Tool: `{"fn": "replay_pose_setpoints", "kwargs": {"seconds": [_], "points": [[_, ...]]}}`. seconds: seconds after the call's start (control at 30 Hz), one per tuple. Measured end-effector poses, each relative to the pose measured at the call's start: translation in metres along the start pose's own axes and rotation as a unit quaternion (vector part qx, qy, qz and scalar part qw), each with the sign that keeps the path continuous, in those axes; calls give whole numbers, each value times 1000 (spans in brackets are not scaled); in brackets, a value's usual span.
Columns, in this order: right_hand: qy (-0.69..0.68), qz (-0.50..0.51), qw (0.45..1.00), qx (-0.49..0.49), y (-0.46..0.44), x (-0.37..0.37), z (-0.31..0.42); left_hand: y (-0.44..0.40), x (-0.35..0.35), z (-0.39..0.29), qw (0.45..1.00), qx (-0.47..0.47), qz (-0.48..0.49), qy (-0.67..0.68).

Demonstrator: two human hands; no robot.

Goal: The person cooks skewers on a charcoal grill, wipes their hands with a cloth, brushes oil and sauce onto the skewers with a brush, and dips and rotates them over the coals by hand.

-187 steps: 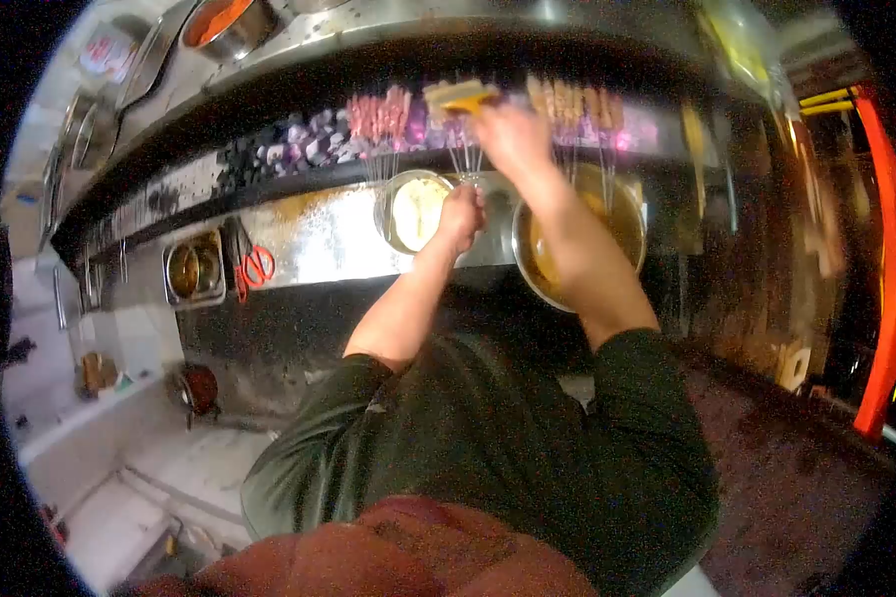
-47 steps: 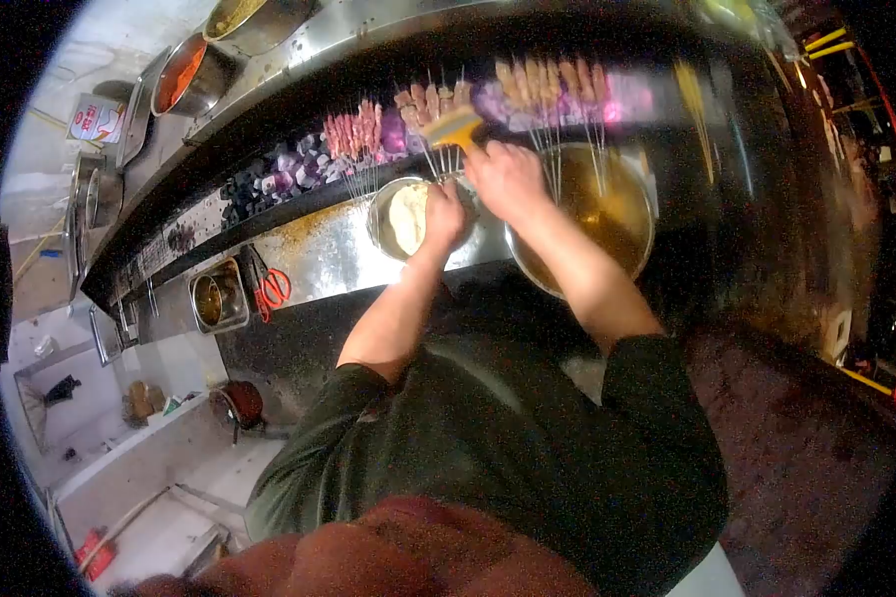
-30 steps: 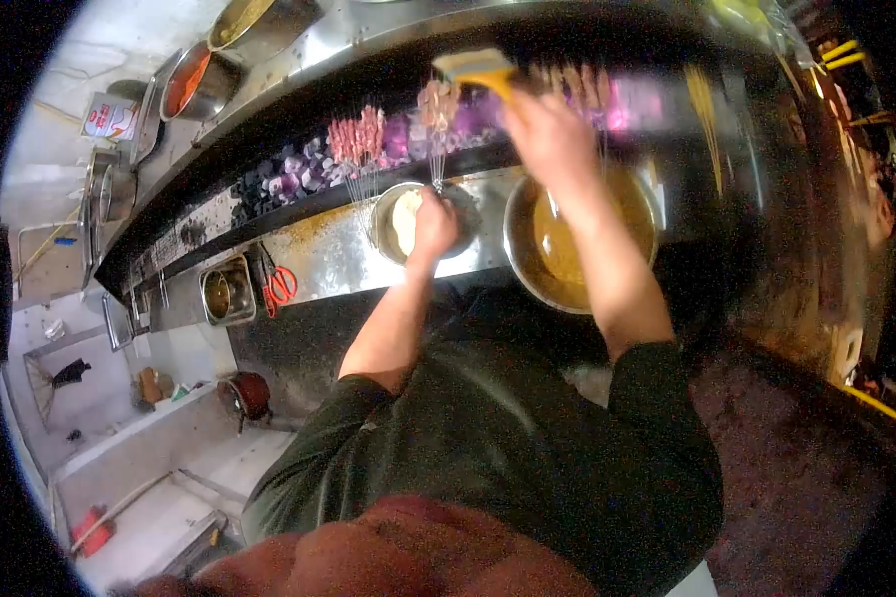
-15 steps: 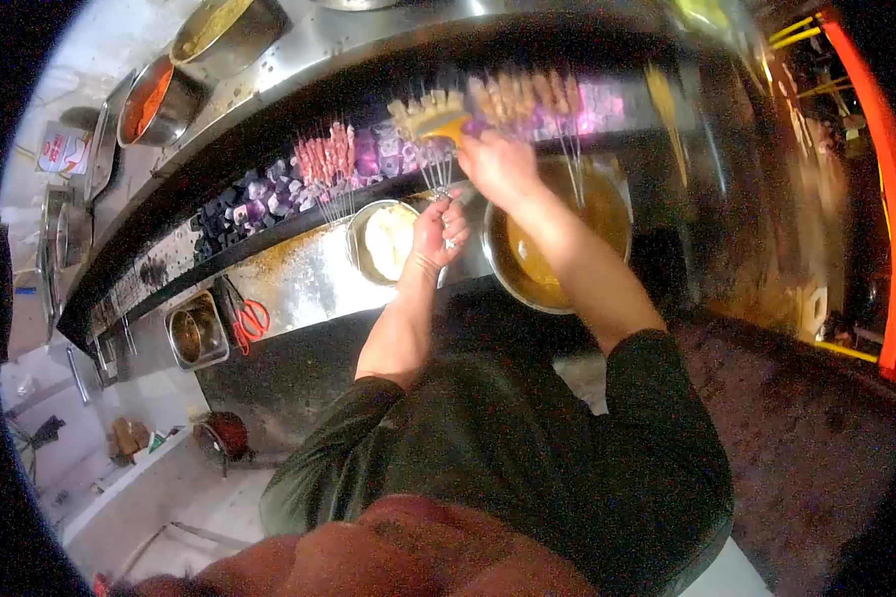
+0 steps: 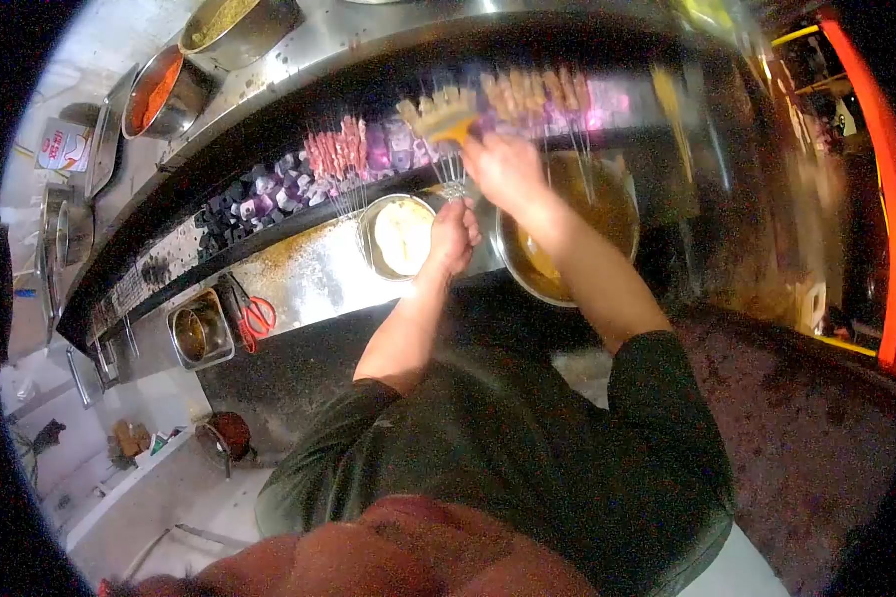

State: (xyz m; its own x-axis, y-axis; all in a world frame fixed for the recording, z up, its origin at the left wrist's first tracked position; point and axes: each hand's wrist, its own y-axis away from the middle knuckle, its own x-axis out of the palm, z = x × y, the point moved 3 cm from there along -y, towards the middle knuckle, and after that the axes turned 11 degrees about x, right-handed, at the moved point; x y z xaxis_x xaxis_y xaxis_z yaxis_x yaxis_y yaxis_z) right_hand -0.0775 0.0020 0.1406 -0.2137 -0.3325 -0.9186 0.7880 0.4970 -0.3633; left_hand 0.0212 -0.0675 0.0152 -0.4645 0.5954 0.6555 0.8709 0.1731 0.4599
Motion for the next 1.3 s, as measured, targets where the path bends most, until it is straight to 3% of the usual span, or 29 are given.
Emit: {"fn": "replay_pose_setpoints", "kwargs": {"seconds": [0.13,0.27,0.3,0.4,0.43,0.53,0.73,0.83,0.93,1.03,1.07,1.1,1.17,1.2,1.23,1.3], "points": [[-43,-32,997,53,22,-24,-5,-6,-1,-1,1000,4,8,18],[-48,-23,998,27,27,-28,-17,-5,-5,3,999,-11,21,25],[-36,0,998,59,24,-31,-20,-6,-5,4,1000,-5,14,25],[-24,21,999,41,19,-21,-17,-4,-3,3,1000,3,0,15],[-14,-15,1000,-17,19,-25,-13,-4,-3,3,1000,1,-1,13],[-28,-17,999,18,10,-36,-11,-6,-2,2,1000,0,-1,6],[-1,19,999,-32,-5,-17,5,0,2,-1,1000,-1,-14,0],[-16,38,999,34,-29,-14,-2,0,-1,-1,999,-11,-30,0],[-3,121,991,51,-41,13,-7,-1,-2,0,999,-13,-37,-4],[20,13,999,23,-38,6,-11,-7,-12,5,999,-6,-33,-19],[-36,64,994,76,-41,8,-13,-13,-24,11,999,4,-31,-29],[-46,-96,993,-47,-37,-11,-1,-7,-24,8,997,-3,-33,-63],[-67,-114,987,-86,-34,-37,35,3,-18,-10,994,7,-42,-100],[-67,-203,962,-171,-34,-62,66,9,-20,-16,994,18,-45,-103],[-114,-67,987,-88,-27,-59,83,18,-24,-25,988,41,-12,-151],[-179,-28,975,-128,-22,-63,138,37,-43,-38,972,33,71,-220]]}}
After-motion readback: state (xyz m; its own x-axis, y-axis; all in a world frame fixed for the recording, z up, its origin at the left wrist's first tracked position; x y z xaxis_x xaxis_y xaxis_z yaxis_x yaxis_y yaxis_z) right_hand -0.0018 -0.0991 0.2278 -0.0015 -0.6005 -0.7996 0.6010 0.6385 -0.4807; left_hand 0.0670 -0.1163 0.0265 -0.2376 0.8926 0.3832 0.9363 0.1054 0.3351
